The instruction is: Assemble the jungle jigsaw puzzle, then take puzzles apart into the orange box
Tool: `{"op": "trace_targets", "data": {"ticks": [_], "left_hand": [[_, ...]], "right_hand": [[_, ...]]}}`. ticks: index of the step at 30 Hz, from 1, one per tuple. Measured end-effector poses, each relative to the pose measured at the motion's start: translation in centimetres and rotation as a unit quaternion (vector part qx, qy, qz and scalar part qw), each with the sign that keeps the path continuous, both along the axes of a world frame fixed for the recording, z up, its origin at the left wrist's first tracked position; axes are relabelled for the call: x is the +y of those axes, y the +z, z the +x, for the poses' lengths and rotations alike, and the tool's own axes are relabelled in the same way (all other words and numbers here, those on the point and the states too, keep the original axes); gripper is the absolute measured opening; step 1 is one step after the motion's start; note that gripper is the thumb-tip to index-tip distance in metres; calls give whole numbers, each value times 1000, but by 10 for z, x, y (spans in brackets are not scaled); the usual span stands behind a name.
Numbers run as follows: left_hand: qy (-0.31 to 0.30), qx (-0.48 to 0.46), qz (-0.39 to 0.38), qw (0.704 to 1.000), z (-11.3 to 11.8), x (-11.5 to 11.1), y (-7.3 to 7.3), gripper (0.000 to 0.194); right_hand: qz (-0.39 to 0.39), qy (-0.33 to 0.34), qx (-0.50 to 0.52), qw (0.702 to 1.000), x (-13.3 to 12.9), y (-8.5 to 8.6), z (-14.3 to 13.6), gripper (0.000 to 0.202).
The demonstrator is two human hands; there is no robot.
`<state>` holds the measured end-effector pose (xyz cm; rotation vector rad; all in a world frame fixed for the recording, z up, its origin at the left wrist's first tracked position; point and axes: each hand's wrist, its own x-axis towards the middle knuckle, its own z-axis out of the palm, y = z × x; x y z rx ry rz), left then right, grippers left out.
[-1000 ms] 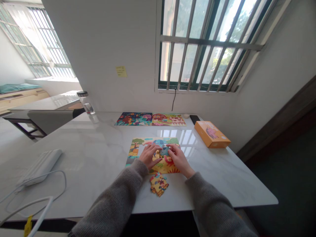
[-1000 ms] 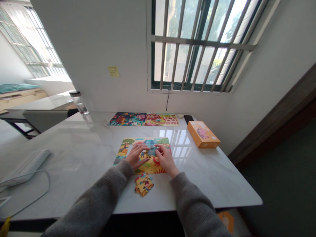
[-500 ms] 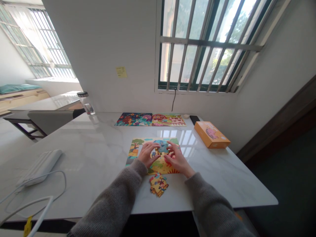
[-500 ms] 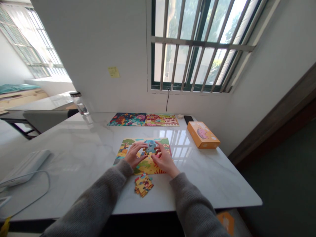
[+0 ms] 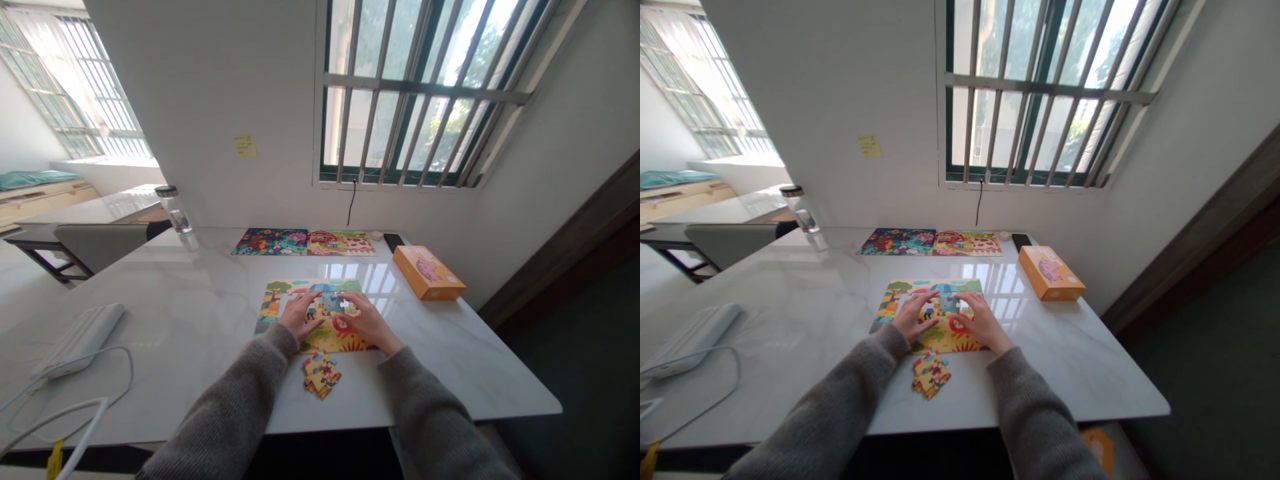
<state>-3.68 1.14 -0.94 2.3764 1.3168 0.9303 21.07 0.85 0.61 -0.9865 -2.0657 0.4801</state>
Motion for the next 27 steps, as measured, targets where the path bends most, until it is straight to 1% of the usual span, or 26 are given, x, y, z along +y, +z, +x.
{"op": "trace_targets", "data": {"ticks": [1,2,4,6,8,10,13,18,21,23,25,27], "left_hand": [[12,12,-7,1000,0,0,-1,72],[19,25,-11,999,-1,0,-2,73],[16,52,-18,998,-2,0,-4,65],[2,80,-24,997,-2,0,-5,52],[-11,103,-31,994,-2,-1,-6,43],[-15,113,-35,993,-1,-2,-6,39],[-12,113,-31,993,0,-2,-6,38],[-13,116,-32,993,-1,-3,-6,39],[-16,108,-31,994,0,-3,-6,38],[-10,88,-22,996,0,-2,-6,41],[14,51,-6,999,1,-1,-6,46],[41,-3,9,999,1,1,-4,48]], "right_hand": [[-3,-16,-8,1000,2,-2,4,39],[-6,-34,-18,999,5,-4,9,39],[-14,-66,-39,997,10,-8,18,38],[-20,-79,-56,995,16,-10,24,37],[-24,-78,-63,995,21,-10,27,35],[-24,-71,-67,995,27,-11,25,35],[-20,-62,-81,995,35,-13,21,34],[-28,-71,-118,990,46,-15,19,29],[-35,-76,-127,988,45,-13,20,27],[-26,-73,-117,990,39,-10,17,28],[-13,-52,-96,994,31,-7,12,29],[-7,-16,-75,997,21,-4,5,31]]}}
